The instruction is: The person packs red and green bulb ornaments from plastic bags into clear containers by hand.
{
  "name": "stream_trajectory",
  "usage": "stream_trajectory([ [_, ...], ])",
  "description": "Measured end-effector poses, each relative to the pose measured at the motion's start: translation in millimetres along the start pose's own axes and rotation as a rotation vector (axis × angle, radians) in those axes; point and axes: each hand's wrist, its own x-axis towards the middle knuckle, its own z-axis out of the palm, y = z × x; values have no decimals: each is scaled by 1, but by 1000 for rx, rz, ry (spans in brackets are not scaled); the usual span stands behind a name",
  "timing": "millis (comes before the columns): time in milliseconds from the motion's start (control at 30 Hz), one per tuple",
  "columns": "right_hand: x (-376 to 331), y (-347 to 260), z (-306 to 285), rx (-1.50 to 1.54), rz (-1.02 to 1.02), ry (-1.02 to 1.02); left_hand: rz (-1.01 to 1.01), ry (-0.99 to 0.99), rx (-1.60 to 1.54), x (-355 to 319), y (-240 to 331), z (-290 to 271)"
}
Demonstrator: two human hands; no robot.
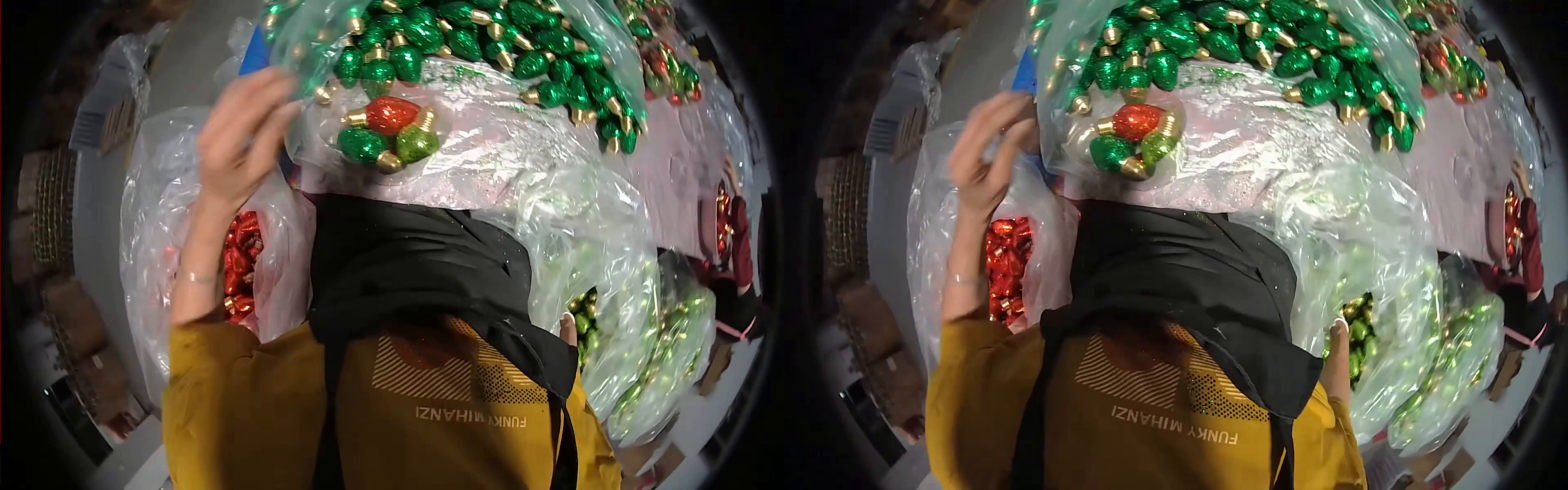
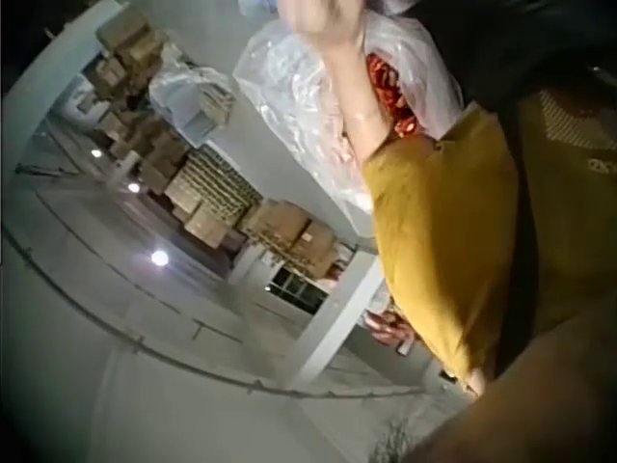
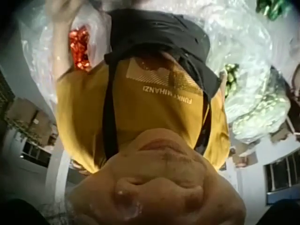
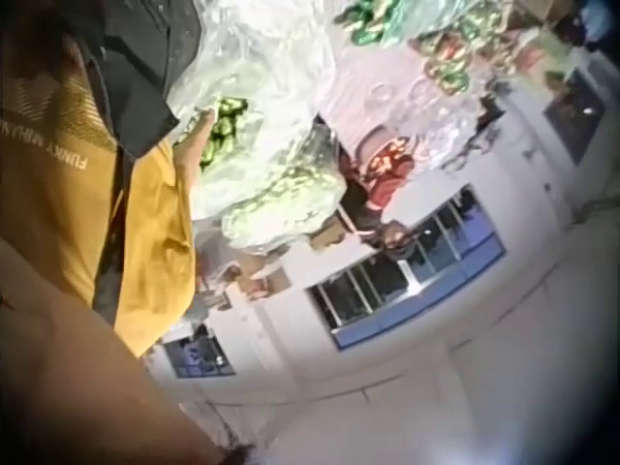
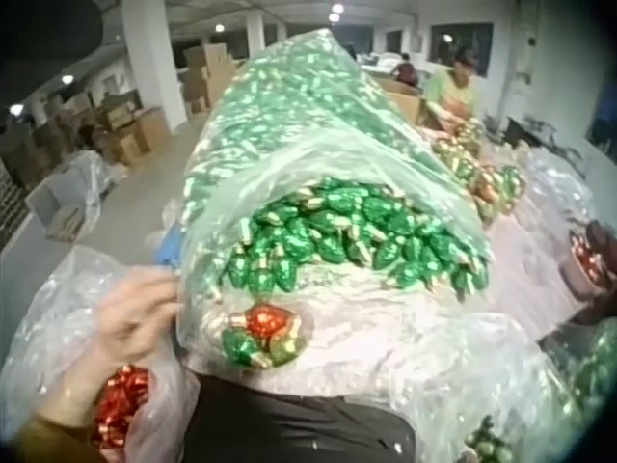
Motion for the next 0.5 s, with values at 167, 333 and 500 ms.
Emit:
stream_trajectory([
  [167, 31, 4, -48, -180, -192, 148, -1042, 331, 225, -201, -26, -62],
  [333, 25, 1, -78, -340, -355, 245, -1096, -791, 178, -359, -23, -34],
  [500, -7, 5, -102, -489, -432, 350, -1319, -777, -328, -296, -12, -30],
])
